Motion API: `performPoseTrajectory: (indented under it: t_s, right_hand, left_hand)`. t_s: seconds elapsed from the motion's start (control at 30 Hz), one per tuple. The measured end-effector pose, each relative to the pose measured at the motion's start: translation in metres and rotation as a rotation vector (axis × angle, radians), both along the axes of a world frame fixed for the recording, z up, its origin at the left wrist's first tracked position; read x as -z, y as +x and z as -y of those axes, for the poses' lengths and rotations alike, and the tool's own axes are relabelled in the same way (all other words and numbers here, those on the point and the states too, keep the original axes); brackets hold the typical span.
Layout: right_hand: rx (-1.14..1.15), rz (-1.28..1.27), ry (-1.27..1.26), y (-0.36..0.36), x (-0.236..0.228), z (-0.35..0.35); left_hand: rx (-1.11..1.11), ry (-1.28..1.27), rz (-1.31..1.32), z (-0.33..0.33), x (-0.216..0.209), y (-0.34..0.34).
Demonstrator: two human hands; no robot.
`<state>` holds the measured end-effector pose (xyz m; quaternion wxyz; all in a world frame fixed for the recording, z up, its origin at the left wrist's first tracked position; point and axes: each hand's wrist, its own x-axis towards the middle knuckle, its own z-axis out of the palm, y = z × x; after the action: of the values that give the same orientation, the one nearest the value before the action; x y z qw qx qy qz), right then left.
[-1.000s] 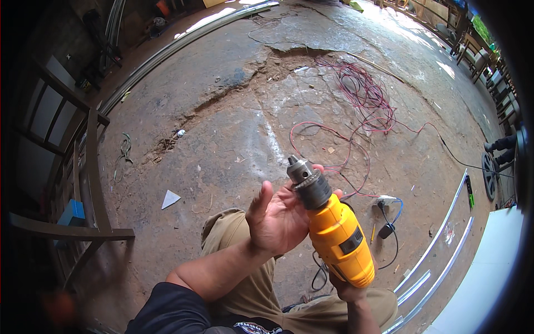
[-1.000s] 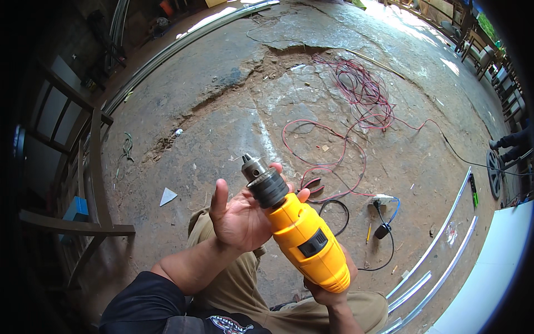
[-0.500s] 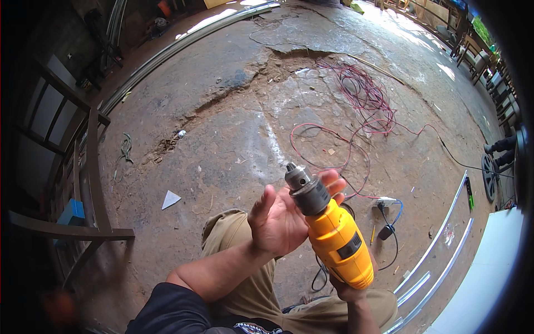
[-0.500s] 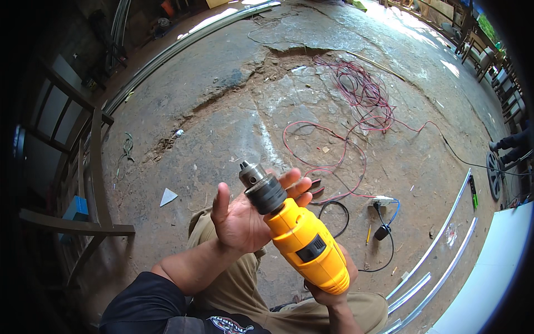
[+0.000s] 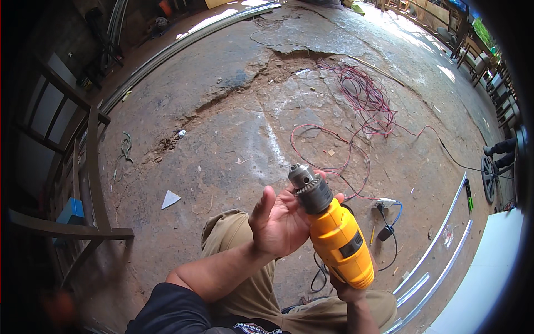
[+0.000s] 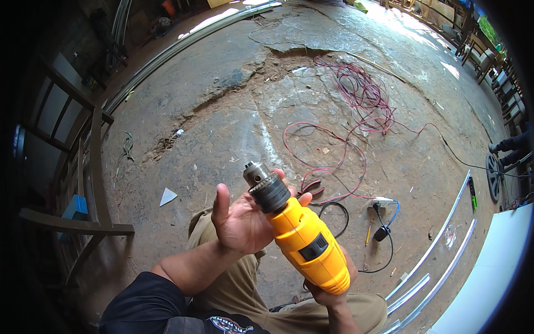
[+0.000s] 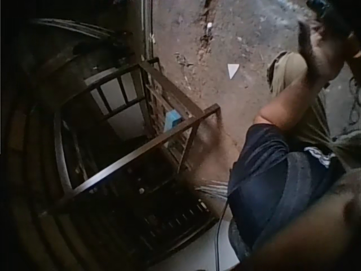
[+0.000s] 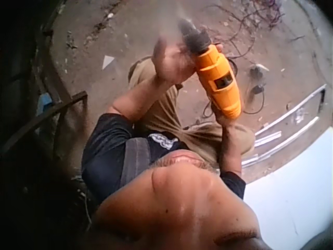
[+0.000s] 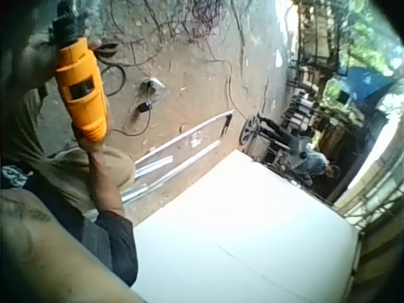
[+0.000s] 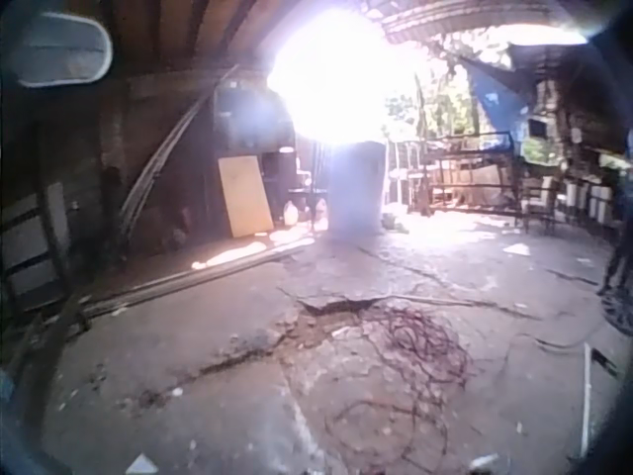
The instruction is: Connecting electrical wires and preparing a power drill in a workshop setting.
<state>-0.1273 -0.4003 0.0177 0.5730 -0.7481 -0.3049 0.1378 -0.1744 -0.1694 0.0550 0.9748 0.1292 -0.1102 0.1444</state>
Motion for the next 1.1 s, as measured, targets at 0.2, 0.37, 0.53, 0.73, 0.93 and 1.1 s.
performPoseTrajectory:
  t_s: [0.2, 0.37, 0.53, 0.73, 0.93, 1.1]
  right_hand:
    - [0.009, -0.035, -0.042, -0.002, 0.014, 0.009]
    - [0.009, -0.038, -0.011, -0.001, 0.015, 0.008]
    - [-0.019, -0.044, -0.037, -0.002, 0.023, 0.013]
    - [-0.02, -0.017, -0.03, -0.005, 0.053, 0.031]
    - [-0.085, 0.059, -0.03, -0.001, 0.056, 0.034]
    - [-0.1, 0.062, -0.038, 0.001, 0.033, 0.024]
  left_hand:
    - [-0.009, 0.144, -0.105, -0.001, -0.007, -0.001]
    - [-0.017, 0.064, -0.028, 0.003, -0.007, 0.001]
    - [-0.075, 0.067, 0.008, 0.002, -0.014, 0.003]
    - [0.009, 0.064, -0.093, 0.004, -0.016, 0.001]
    - [0.011, 0.103, -0.07, 0.001, -0.016, 0.001]
    - [0.017, 0.105, -0.017, 0.003, -0.016, 0.001]
